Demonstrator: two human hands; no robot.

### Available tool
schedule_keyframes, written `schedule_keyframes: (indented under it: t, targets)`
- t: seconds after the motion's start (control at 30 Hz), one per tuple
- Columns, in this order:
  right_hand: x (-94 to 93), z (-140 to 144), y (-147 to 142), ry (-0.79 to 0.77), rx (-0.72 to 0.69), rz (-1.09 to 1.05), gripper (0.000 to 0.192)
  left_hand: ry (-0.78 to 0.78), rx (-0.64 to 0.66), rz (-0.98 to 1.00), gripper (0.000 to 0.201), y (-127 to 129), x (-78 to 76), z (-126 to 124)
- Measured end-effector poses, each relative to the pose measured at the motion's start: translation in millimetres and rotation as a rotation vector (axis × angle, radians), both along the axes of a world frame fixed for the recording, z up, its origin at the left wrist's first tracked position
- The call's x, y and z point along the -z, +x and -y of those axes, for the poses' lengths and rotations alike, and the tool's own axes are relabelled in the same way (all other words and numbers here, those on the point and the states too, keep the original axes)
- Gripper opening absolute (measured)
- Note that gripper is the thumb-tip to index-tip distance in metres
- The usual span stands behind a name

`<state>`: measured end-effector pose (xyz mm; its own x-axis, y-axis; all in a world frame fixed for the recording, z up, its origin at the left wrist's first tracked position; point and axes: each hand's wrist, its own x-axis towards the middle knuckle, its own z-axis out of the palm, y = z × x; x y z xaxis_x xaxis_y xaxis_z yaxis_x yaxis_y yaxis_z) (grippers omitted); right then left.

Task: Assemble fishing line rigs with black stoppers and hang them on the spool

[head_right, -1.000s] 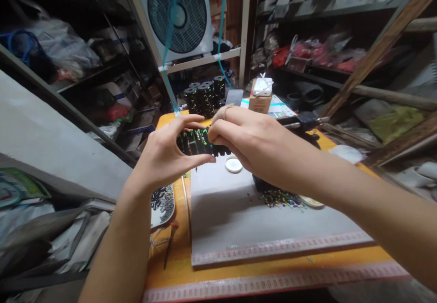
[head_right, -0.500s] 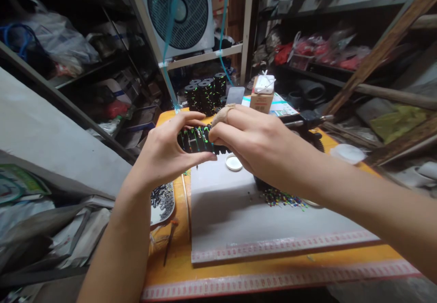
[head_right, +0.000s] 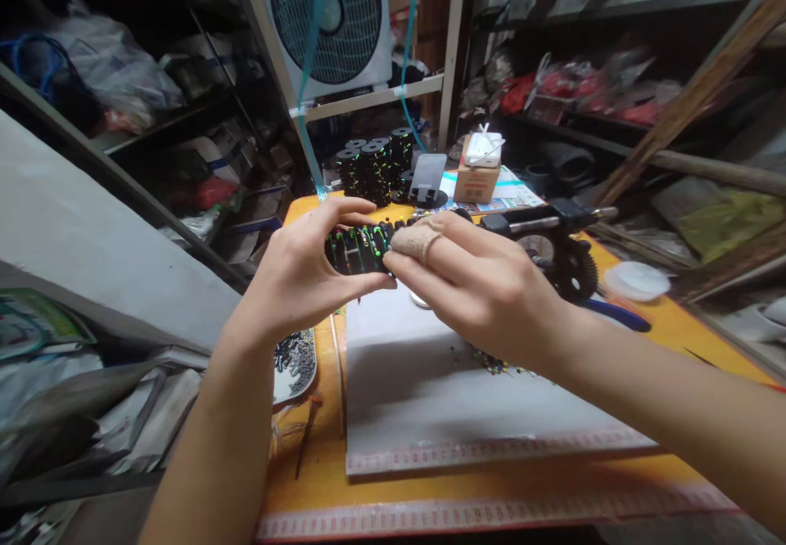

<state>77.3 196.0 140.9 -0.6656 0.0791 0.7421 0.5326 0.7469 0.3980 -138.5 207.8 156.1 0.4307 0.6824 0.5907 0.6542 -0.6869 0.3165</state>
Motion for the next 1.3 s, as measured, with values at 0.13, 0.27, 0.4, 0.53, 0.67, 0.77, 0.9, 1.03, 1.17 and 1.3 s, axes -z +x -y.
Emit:
schedule_keyframes:
  t: [0.13,0.27,0.4,0.53,0.67,0.77,0.9,1.03,1.17,1.3]
  targets:
    - [2.4,-3.0,3.1,0.075,-0.036,0.013,0.023,-0.001,-0.002,0.001,0.059,0.3,-0.2,-0.3]
    - [8.5,-4.7,10.4,0.139,-0.039,0.077,0.028,0.0,-0.002,0.002,0.059,0.9,0.1,-0.4]
    - [21.1,6.8,21.4,0.169,0.165,0.12,0.037,0.005,0.011,-0.004,0.059,0.8,-0.3,-0.2]
    - [41.4,34.4,38.6,-0.027,0.19,0.087,0.047,0.017,0.006,-0.036,0.059,-0.9,-2.9,1.2]
    - [74.6,56.8,49.5,-0.479,0.325,0.144,0.03,0.062,0.012,-0.081,0.051,-6.1,-6.9,3.9]
    - [100.6,60.0,49.0,-0.582,0.451,0.123,0.025,0.093,-0.012,-0.107,0.05,-11.3,-9.0,5.8]
    - [121.3,57.3,47.2,-0.627,0.484,0.045,0.021,0.046,-0.025,-0.13,0.053,-15.3,-10.3,7.1]
    - [129.7,57.3,49.4,-0.656,0.407,0.002,0.027,-0.036,-0.031,-0.136,0.049,-14.8,-11.2,7.4]
    - [133.1,56.6,51.7,-0.663,0.345,-0.019,0.028,-0.095,0.002,-0.094,0.044,-14.1,-12.3,7.4]
    - [135.4,52.5,51.4,-0.658,0.298,-0.036,0.027,-0.119,0.039,-0.054,0.04,-14.6,-12.7,7.1]
